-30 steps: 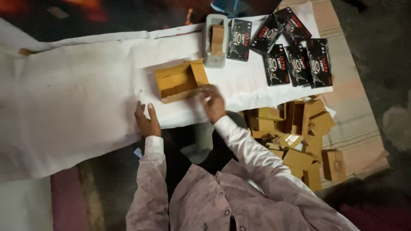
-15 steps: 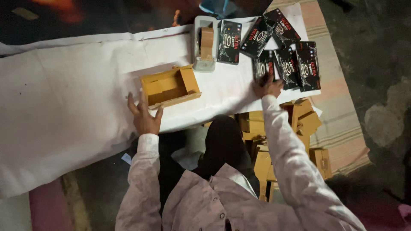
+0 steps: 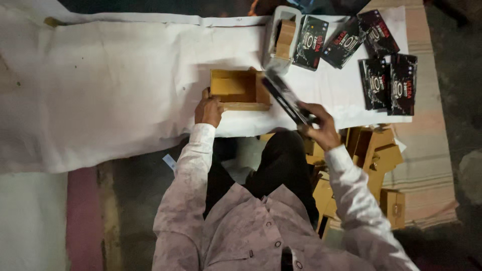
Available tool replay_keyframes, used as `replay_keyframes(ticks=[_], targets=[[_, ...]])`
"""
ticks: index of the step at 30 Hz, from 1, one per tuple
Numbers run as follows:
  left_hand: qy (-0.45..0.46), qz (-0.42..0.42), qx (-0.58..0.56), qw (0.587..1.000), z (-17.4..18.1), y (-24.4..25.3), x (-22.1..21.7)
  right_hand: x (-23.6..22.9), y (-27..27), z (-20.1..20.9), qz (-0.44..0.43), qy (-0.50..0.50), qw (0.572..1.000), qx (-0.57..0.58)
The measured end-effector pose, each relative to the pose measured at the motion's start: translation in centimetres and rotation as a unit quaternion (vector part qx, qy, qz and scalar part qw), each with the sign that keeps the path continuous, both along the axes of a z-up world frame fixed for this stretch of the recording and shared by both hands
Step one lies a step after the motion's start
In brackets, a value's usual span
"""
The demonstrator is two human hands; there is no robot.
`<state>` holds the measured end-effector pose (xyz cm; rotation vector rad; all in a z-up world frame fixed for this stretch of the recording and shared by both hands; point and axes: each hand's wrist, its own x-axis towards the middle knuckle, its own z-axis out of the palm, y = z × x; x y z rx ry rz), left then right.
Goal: The person sits on the floor and repeatedly packs small black product boxes into larger brown cardboard boxes. They place one product box inside, close the flaps, and then open the box again to insert another product box, repeating this cycle throughout the clip.
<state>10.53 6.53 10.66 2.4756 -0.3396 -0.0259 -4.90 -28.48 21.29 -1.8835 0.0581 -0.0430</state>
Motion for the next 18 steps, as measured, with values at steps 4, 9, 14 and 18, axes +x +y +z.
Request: replay_keyframes(ticks=[4,9,14,18], targets=[[0.019,-0.003,-0.022,1.0,0.1,-0.5,0.2,7.0,3.2,1.8,0.04,0.171,0.981,0.084],[0.014,0.009,-0.008,1.0,0.5,-0.4,-0.1,11.8,4.9,3.8,0.12,0.195,0.957,-0.178],[0.032,0.003,0.006,0.999,-0.2,-1.2,0.1,11.5,2.5,8.5,0.143,0.146,0.865,-0.458],[0.04,0.006,0.03,0.999,0.0,-1.3,-0.1,10.8,4.0,10.3,0.144,-0.024,0.75,-0.646]])
